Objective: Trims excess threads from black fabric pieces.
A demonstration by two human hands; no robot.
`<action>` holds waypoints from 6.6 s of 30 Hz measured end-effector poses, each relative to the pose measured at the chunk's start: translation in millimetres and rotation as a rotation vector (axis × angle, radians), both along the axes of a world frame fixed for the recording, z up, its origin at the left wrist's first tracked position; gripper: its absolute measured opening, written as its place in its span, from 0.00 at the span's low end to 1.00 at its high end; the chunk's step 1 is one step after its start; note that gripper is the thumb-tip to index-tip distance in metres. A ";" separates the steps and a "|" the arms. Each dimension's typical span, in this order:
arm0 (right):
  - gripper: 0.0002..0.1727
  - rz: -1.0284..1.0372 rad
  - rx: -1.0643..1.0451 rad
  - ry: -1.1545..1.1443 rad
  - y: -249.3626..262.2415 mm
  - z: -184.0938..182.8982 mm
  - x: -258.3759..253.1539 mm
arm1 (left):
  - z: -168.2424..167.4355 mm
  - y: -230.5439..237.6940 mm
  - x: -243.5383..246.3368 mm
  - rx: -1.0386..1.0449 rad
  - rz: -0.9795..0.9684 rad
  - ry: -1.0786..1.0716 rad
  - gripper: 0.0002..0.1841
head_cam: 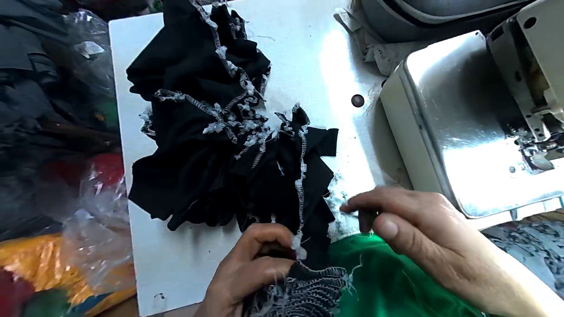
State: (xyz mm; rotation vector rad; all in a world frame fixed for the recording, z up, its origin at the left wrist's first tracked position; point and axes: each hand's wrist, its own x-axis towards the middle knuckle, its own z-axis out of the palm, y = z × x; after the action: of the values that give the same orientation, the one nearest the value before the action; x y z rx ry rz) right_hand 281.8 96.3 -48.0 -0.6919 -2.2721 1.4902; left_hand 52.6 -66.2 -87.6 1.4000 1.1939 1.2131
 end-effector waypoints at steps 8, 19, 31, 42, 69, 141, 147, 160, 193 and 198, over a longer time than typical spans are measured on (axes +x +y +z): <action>0.29 0.441 -0.227 -0.106 8.4 -7.3 3.9 | -4.5 2.2 9.5 0.064 -0.061 -0.056 0.13; 0.25 0.529 -0.470 -0.106 7.3 -14.7 -10.5 | -5.2 3.1 11.2 0.109 -0.089 0.014 0.12; 0.23 0.483 -0.460 -0.099 0.8 -18.8 -11.6 | -5.2 0.7 11.6 0.094 -0.101 0.000 0.12; 0.27 0.156 -0.425 0.044 2.1 -17.1 -8.7 | -5.8 0.3 8.9 0.081 -0.121 0.039 0.15; 0.10 0.125 -0.139 0.082 -1.5 -6.6 -16.7 | 7.2 23.7 12.1 0.162 0.002 0.084 0.21; 0.25 0.017 -0.566 -0.108 -24.3 -14.7 11.8 | -11.1 8.9 3.2 0.099 0.014 0.078 0.17; 0.26 0.028 -0.576 -0.131 -25.8 -15.4 15.8 | -11.1 5.6 1.8 0.073 0.012 0.024 0.16; 0.20 -0.080 -0.589 0.085 -33.6 -18.0 6.3 | -15.0 12.6 3.4 0.158 -0.036 0.110 0.14; 0.29 0.399 -0.335 -0.047 8.7 -22.1 3.3 | -8.7 -0.1 8.6 0.104 -0.074 0.033 0.10; 0.27 0.506 -0.455 -0.127 13.7 -23.2 -2.1 | -6.9 2.6 11.4 0.107 -0.097 0.065 0.10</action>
State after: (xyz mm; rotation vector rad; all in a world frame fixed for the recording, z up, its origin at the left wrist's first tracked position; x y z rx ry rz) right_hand 279.6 110.0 -71.1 -0.3329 -2.3299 2.3044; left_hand 64.0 -63.7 -94.4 1.5690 1.1051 1.1862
